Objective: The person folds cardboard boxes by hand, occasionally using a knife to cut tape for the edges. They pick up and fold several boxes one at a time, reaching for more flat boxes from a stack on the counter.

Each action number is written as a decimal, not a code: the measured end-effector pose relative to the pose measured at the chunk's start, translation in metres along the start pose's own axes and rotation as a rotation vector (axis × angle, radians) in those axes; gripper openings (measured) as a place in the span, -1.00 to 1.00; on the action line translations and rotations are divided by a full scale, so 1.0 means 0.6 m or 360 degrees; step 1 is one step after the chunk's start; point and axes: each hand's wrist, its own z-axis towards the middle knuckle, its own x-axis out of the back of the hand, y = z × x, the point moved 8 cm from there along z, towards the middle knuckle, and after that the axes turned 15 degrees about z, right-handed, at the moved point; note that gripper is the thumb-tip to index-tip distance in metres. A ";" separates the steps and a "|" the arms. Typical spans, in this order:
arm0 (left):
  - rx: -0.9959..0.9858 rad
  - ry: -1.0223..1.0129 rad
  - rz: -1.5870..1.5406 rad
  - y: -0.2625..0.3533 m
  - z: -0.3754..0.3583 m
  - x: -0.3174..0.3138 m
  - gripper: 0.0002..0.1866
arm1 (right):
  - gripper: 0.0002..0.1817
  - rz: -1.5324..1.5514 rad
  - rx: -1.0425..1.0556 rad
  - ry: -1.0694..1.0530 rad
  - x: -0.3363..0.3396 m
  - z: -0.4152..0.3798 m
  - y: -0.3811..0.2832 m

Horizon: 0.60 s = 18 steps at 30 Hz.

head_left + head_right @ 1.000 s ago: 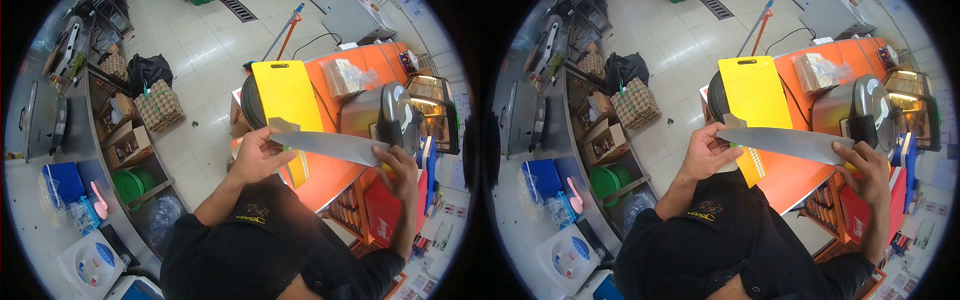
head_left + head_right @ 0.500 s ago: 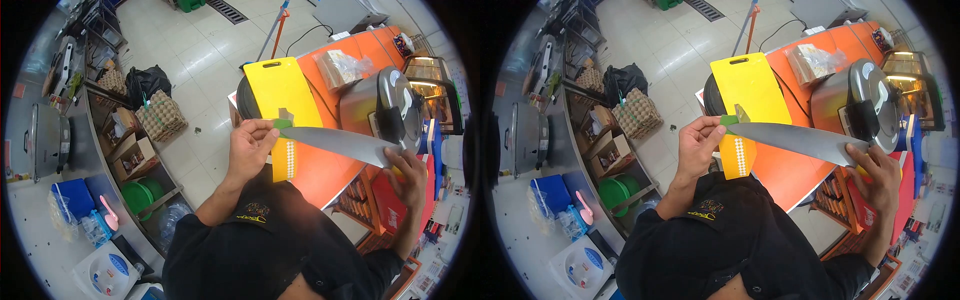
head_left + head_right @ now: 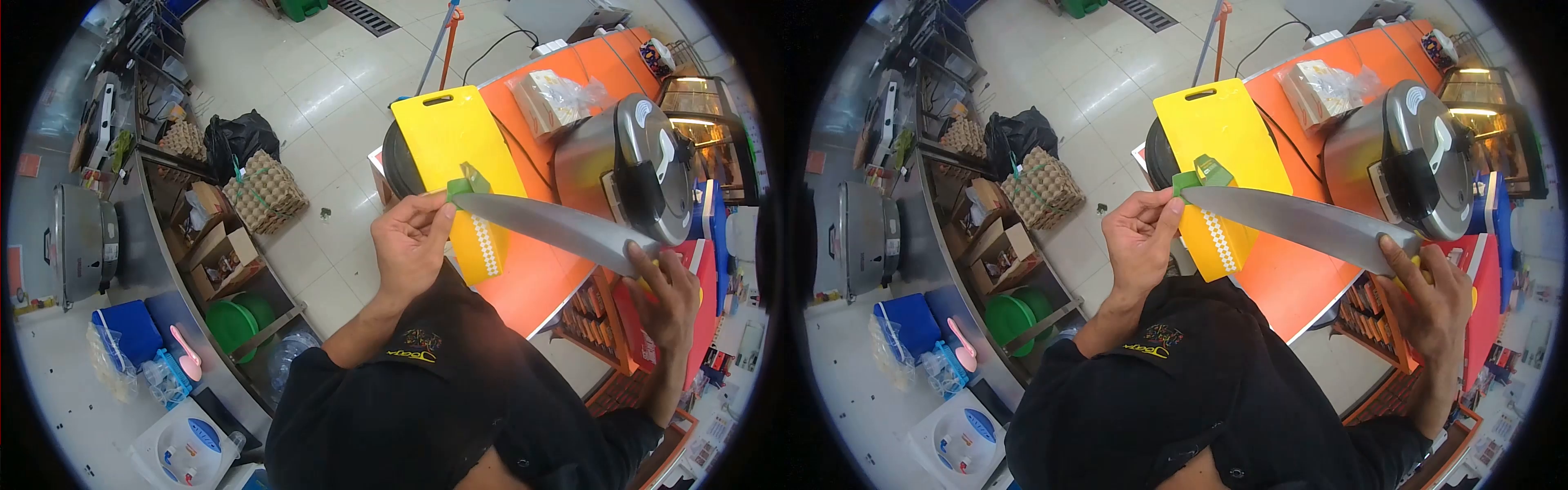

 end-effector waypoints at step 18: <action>0.0057 0.0079 0.0341 -0.045 0.019 0.011 -0.62 | -0.36 0.0060 -0.0207 -0.0064 -0.022 -0.022 0.020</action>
